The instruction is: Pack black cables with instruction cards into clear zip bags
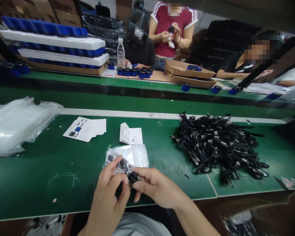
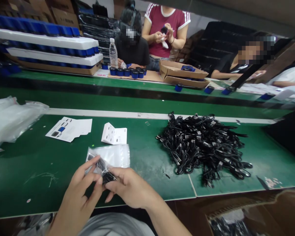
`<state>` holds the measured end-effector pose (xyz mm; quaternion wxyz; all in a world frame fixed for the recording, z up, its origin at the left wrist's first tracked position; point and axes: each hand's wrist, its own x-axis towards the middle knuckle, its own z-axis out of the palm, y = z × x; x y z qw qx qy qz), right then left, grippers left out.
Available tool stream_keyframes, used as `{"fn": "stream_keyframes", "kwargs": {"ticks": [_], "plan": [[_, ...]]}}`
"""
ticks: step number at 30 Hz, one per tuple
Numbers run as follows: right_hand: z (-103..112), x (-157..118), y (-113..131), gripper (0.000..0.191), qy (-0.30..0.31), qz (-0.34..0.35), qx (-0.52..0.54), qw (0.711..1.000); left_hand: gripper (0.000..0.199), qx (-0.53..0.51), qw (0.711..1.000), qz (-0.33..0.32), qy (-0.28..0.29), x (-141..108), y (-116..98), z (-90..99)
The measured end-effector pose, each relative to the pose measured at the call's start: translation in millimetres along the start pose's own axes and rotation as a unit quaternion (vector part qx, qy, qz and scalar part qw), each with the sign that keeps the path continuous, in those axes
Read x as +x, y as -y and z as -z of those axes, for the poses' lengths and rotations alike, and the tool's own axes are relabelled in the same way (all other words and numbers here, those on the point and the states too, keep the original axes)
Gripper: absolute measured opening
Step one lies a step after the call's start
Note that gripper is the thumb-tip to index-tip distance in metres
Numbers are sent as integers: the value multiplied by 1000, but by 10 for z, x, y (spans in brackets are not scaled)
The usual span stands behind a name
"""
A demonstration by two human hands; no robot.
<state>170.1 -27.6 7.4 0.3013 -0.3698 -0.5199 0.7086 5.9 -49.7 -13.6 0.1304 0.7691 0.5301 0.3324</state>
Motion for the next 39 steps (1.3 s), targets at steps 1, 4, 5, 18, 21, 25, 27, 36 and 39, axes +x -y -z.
{"fn": "stream_keyframes", "kwargs": {"ticks": [1, 4, 5, 18, 21, 25, 27, 36, 39], "plan": [[-22, 25, -18, 20, -40, -9, 0, 999, 10, 5, 1000, -5, 2, -4, -10, 1], [-108, 84, -108, 12, -214, -20, -53, 975, 11, 15, 1000, -13, 4, -23, -39, 7], [-136, 87, -135, 11, -245, -16, -75, 967, 11, 15, 1000, -11, 2, -28, -47, 13], [-187, 78, -120, 13, -360, 103, -270, 887, 17, -57, 998, 24, -2, -71, -201, 42], [-127, 67, -64, 18, -216, 44, -204, 954, 5, -19, 999, -27, 36, 20, -109, 157], [-104, 12, 13, 17, -159, 49, -221, 961, 57, 6, 992, 2, 127, 193, 19, 364], [-104, -12, 57, 9, -128, 71, -215, 966, 48, -19, 985, 32, 167, 245, 30, 414], [-86, -126, 52, 13, -175, 71, -73, 979, 17, -160, 967, 160, 116, 209, 3, 341], [-98, -112, 11, 10, -228, 65, -81, 968, 20, -198, 956, 186, 113, 193, -21, 339]]}}
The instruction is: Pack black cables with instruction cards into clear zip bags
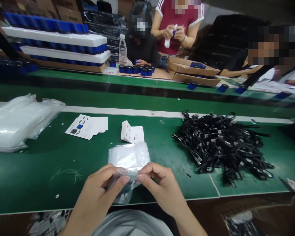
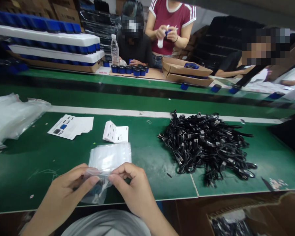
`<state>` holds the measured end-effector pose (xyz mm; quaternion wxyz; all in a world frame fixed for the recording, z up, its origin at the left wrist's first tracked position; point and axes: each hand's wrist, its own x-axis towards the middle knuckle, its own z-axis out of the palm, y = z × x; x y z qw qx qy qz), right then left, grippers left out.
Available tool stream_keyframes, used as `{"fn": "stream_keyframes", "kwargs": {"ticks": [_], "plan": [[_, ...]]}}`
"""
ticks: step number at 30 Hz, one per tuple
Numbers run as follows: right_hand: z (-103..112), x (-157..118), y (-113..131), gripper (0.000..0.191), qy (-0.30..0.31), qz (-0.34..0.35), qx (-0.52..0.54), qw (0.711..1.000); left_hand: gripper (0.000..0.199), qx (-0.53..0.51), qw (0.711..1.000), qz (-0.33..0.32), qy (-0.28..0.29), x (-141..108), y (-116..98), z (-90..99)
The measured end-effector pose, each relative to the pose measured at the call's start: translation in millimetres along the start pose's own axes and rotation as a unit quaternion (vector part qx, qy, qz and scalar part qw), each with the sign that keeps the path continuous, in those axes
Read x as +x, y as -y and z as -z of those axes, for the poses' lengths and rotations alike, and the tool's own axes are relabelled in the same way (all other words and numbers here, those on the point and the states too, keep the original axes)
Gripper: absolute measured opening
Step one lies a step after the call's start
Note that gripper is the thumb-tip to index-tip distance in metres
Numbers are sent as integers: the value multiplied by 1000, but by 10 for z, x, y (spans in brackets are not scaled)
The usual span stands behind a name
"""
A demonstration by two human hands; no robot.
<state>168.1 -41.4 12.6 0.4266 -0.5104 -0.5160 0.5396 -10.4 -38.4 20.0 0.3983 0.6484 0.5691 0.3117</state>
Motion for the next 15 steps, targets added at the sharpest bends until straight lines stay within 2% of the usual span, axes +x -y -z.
{"fn": "stream_keyframes", "kwargs": {"ticks": [3, 5, 12, 15], "plan": [[-8, 15, -13, 12, -21, -2, -14, 1000, 23, -26, 998, 11, -50, -9, -14, 5], [0, 18, -10, 11, -19, 8, -36, 999, 23, -16, 997, -4, -72, -4, -1, 19], [18, 1, 2, 15, -19, 75, -142, 987, 19, 35, 993, -77, -88, 14, 105, 20], [10, 0, 6, 16, -19, 85, -148, 985, 18, 42, 989, -109, -92, 6, 93, -2]]}}
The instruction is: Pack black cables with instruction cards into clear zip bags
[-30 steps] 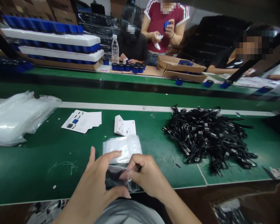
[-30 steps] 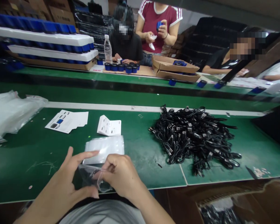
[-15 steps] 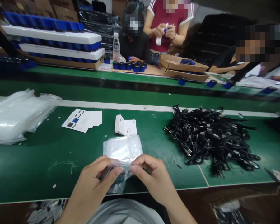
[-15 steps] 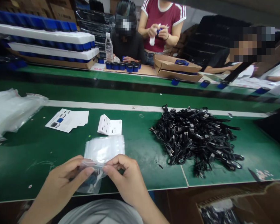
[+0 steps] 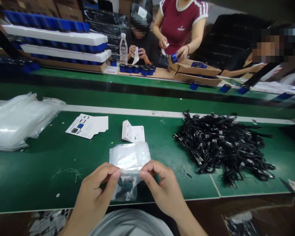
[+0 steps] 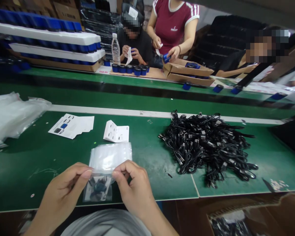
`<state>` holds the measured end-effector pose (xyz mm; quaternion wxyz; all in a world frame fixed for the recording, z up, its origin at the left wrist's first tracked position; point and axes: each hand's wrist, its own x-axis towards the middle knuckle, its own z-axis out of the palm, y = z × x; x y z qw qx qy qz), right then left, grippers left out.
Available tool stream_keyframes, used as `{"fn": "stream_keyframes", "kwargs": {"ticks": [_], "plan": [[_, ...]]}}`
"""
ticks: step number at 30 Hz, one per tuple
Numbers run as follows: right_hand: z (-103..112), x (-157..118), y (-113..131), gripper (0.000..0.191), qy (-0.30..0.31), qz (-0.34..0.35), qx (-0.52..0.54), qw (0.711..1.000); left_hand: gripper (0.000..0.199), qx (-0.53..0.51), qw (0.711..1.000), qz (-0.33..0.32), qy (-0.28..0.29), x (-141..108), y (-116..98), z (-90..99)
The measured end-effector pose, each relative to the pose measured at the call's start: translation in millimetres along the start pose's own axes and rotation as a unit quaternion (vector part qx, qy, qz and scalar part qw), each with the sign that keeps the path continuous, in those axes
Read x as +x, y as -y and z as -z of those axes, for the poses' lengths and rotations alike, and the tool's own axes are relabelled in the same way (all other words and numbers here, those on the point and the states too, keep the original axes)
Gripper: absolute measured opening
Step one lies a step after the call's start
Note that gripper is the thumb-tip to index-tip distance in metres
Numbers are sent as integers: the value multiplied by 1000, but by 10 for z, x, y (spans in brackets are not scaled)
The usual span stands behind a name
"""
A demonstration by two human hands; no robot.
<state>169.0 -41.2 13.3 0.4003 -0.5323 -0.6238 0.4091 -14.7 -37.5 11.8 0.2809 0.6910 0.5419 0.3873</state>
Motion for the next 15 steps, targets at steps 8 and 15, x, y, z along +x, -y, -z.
{"fn": "stream_keyframes", "kwargs": {"ticks": [8, 15], "plan": [[-127, 38, -10, 18, -2, -5, 153, 988, 25, -74, 994, 76, -37, -27, -81, -94], [-405, -116, -99, 16, -65, 58, 116, 989, 19, -59, 997, 18, -47, -137, -58, -314]]}}
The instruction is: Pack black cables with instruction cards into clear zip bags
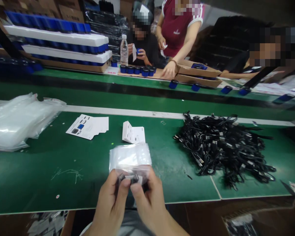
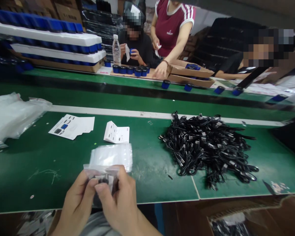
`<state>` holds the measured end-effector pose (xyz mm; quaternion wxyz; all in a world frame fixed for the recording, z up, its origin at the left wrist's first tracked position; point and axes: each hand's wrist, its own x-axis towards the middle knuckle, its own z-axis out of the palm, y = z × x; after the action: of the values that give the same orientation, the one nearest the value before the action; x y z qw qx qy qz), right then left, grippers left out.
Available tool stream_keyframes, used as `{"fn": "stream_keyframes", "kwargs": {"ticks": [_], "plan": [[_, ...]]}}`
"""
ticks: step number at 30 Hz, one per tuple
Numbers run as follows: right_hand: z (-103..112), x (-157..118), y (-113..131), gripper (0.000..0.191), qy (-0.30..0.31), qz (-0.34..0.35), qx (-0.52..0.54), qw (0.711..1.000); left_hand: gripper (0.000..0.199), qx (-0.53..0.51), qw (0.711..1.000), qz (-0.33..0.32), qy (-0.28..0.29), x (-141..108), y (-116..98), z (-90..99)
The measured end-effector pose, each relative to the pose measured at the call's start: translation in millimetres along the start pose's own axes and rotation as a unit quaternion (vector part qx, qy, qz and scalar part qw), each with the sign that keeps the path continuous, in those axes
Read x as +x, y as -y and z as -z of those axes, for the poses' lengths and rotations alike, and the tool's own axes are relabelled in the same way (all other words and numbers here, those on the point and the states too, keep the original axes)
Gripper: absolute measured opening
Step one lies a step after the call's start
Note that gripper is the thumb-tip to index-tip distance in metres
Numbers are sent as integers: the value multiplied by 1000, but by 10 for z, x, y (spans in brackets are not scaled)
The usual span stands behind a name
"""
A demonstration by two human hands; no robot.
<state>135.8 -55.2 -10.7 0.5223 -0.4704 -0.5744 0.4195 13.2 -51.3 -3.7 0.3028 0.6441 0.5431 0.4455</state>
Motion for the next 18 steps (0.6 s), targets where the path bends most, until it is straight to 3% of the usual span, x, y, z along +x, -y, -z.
{"fn": "stream_keyframes", "kwargs": {"ticks": [5, 12, 15, 18], "plan": [[-48, -63, -6, 23, 16, 101, -26, 994, 18, -21, 997, -41, -60, -102, -9, -82], [-105, -58, -27, 34, -33, 139, -59, 988, 11, 6, 995, -71, -73, -124, 56, -99], [-74, -29, -25, 34, -30, 110, -70, 991, 13, -5, 998, -46, -52, -87, 59, -61], [18, 25, 4, 19, -29, 22, -55, 998, 16, -33, 999, 21, 2, -17, 14, 19]]}}
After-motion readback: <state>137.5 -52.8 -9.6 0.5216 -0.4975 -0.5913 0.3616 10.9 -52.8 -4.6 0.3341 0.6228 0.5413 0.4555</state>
